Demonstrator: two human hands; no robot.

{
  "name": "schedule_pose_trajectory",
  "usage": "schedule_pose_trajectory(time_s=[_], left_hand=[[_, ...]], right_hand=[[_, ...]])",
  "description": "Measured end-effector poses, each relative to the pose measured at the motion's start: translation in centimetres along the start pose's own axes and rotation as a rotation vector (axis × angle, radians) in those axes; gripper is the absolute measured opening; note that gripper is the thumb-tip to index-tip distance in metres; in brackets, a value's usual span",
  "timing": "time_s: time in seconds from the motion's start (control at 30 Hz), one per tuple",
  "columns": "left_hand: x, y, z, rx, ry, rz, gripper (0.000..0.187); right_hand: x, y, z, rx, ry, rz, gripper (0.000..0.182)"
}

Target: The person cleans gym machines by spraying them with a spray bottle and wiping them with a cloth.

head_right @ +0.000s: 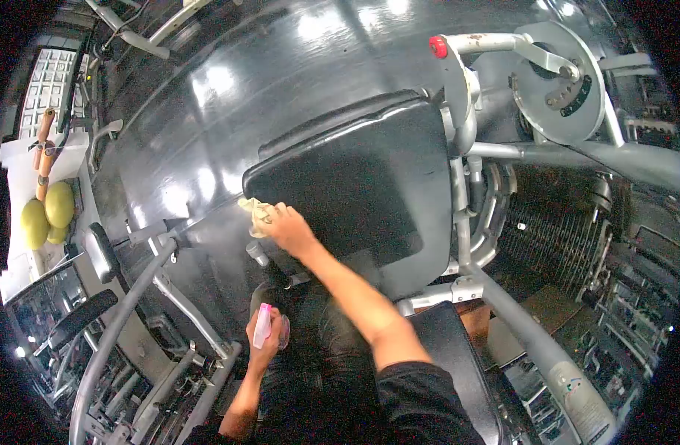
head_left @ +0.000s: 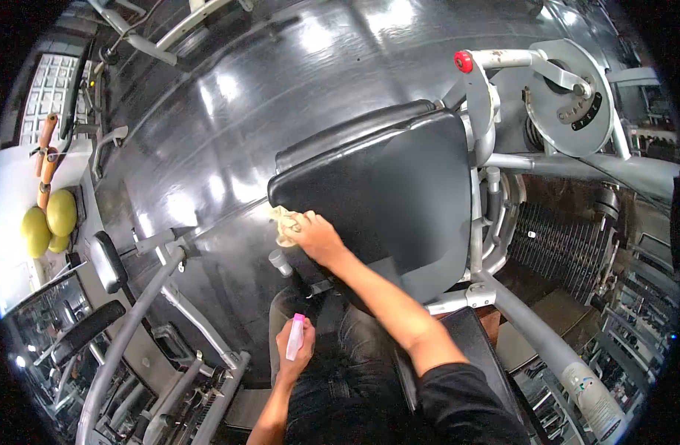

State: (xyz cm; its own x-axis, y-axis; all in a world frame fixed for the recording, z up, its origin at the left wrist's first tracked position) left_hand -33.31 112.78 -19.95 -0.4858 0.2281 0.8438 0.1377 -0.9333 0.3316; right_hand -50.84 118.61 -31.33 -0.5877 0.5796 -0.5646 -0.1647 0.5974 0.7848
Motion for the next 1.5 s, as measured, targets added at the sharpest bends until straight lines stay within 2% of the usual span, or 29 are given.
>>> schedule_pose_trajectory(time_s=[0.07,0.1,0.13,0.23,0.27,0.3,0.33,0.43,0.53,0.6,0.63,0.67,0.7,0.73,0.77,0.87,0.9,0.97,1.0,1.03,1.07,1.1,1.17,1.27,1.33,1.37,1.43,1.47,1.5], left_hand=[[-0.1,-0.1,0.0,0.0,0.037,0.022,0.007],[0.0,-0.2,0.1,0.015,0.036,0.017,0.006],[-0.1,-0.1,0.2,0.034,0.038,0.012,0.006],[-0.2,-0.5,0.2,0.018,0.019,-0.009,0.005],[-0.5,-0.6,0.3,0.024,0.023,-0.002,0.005],[-0.5,-0.8,0.3,0.041,-0.022,0.002,0.005],[-0.4,-0.8,0.4,0.057,-0.067,0.005,0.005],[-1.1,-1.2,0.6,0.045,-0.02,0.04,0.005],[-1.7,-1.6,0.8,0.039,-0.008,0.046,0.005],[-1.6,-1.7,0.7,0.04,-0.027,0.037,0.005],[-1.4,-1.8,0.6,0.041,-0.048,0.031,0.005],[-1.2,-2.0,0.5,0.034,-0.052,0.03,0.005],[-0.8,-2.0,0.2,0.029,-0.067,0.01,0.005],[-0.5,-1.9,0.1,0.026,-0.079,-0.011,0.006],[-0.1,-1.8,0.1,0.022,-0.082,-0.015,0.006],[0.5,-1.3,-0.4,0.047,-0.06,0.03,0.008],[0.7,-1.2,-0.5,0.058,-0.081,0.033,0.008],[0.9,-0.9,-0.6,0.072,-0.095,0.044,0.009],[0.6,-0.9,-0.6,0.066,-0.048,0.084,0.009],[0.1,-0.8,-0.5,0.061,-0.001,0.123,0.009],[-0.4,-0.6,-0.4,0.066,0.005,0.127,0.009],[-1.1,-0.5,-0.2,0.068,-0.007,0.125,0.008],[-2.9,-0.6,0.3,0.072,-0.015,0.129,0.007],[-3.6,-0.4,0.4,0.101,-0.144,0.081,0.005],[-2.4,-0.4,0.5,0.071,-0.189,-0.015,0.005],[-1.8,-0.3,0.6,0.074,-0.186,-0.018,0.005],[-2.1,-0.3,0.8,0.04,-0.011,0.128,0.005],[-2.0,-0.2,0.8,0.043,-0.017,0.122,0.005],[-2.3,0.0,1.2,0.065,0.017,0.188,0.005]], right_hand=[[3.7,3.2,-0.2,-0.073,0.016,-0.063,0.021],[7.1,5.6,-1.6,-0.207,-0.407,-0.831,0.021],[9.9,8.5,-1.2,-0.114,-0.359,-0.859,0.028],[19.2,15.3,3.5,0.136,-0.438,0.339,0.035],[25.3,16.5,6.7,0.229,-0.737,0.102,0.044],[25.6,19.2,6.5,0.115,-0.697,0.563,0.049],[27.2,21.2,8.3,0.341,-0.912,0.401,0.049],[30.8,20.2,12.8,0.45,-1.201,0.349,0.051],[24.8,16.9,11.6,0.926,-0.81,0.164,0.036],[18.9,13.7,9.4,0.528,-0.839,0.241,0.048],[16.8,12.1,8.6,0.545,-1.005,-0.359,0.047],[13.7,11.2,7.0,0.32,-0.917,-0.291,0.047],[12.7,8.5,8.1,0.45,-1.09,-0.698,0.045],[11.1,6.0,8.2,0.102,-0.607,0.03,0.02],[8.6,5.0,7.2,-0.121,-0.234,0.165,0.029],[11.9,6.9,7.5,-0.186,-0.186,0.148,0.025],[16.1,8.5,8.1,-0.175,-0.724,-0.306,0.027],[18.2,14.3,8.1,-0.061,-0.485,0.38,0.033],[22.0,16.3,10.6,0.3,-0.905,-0.118,0.039],[25.7,16.6,12.7,0.25,-0.875,0.08,0.041],[27.3,18.0,14.0,0.637,-1.34,-0.683,0.041],[27.0,20.4,12.1,0.485,-1.155,0.194,0.037],[27.3,19.6,15.9,0.612,-1.581,0.212,0.038],[23.4,16.6,13.9,0.74,-1.213,0.336,0.04],[22.9,10.8,13.8,0.795,-1.218,-0.283,0.037],[16.5,11.6,9.7,0.646,-0.943,0.407,0.029],[11.7,7.2,5.3,0.455,-0.8,-0.15,0.026],[9.5,3.2,5.2,0.532,-1.009,-0.637,0.021],[4.7,2.9,3.0,0.195,-0.753,-0.165,0.021]])
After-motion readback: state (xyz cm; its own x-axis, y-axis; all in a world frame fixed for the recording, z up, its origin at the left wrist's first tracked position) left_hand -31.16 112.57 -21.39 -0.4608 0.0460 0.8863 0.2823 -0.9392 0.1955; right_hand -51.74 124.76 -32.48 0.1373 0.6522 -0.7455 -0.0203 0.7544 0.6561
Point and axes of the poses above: each hand's wrist, its own z-axis away from the middle knuckle, its own y-axis out of the back of the hand, x = y × z, the point moved 7 cm from there along -z, towards the middle knuckle, and after that the axes turned 2 degrees about -y, right-handed, at the moved point
